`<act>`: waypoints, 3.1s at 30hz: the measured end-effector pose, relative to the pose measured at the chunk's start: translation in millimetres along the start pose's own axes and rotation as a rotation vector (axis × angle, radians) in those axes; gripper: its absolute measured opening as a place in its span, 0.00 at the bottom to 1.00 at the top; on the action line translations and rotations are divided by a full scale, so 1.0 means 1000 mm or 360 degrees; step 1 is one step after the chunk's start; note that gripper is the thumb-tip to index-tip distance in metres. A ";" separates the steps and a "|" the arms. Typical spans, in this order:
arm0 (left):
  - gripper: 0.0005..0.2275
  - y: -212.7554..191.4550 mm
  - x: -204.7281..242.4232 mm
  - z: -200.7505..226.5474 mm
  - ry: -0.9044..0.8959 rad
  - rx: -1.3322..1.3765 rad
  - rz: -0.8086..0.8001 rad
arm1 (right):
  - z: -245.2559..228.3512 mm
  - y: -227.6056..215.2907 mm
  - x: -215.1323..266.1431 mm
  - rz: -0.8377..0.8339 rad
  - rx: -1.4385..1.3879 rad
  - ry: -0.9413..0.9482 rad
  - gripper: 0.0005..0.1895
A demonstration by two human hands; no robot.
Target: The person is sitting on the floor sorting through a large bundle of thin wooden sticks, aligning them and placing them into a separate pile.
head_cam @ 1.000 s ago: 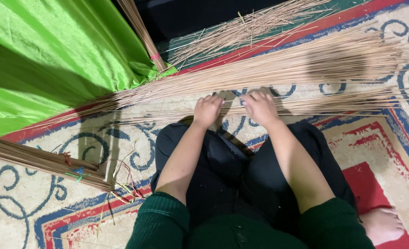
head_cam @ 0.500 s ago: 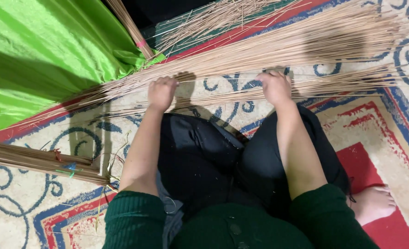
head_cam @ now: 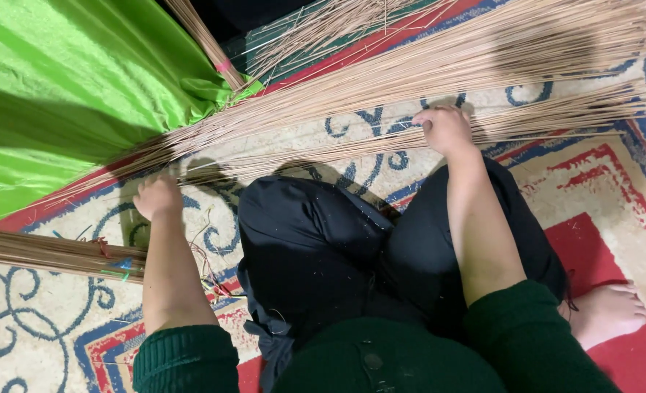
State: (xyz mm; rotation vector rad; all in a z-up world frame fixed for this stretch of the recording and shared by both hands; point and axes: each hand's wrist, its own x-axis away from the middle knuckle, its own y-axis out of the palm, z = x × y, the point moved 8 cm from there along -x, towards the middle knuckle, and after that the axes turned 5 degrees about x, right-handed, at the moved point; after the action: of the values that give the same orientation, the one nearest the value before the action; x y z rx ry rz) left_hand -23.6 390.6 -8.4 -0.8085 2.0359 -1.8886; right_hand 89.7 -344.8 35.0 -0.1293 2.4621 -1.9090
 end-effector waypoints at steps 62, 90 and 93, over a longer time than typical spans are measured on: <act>0.12 -0.083 0.076 0.437 0.1281 0.1056 0.0724 | -0.059 0.021 -0.104 0.0787 0.0031 -0.0508 0.07; 0.10 -0.146 0.209 0.367 0.1661 0.0729 0.1061 | -0.160 -0.081 0.042 0.1123 -0.0268 -0.1050 0.06; 0.07 -0.142 0.226 0.376 0.1699 0.0693 0.1136 | -0.183 -0.088 0.056 0.1052 -0.0271 -0.1051 0.07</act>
State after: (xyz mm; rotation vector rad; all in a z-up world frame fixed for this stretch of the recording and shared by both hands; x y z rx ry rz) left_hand 24.7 -48.5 123.0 1.1143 1.7551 -2.2970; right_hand 26.0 -193.8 167.4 0.0466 1.8809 -1.1430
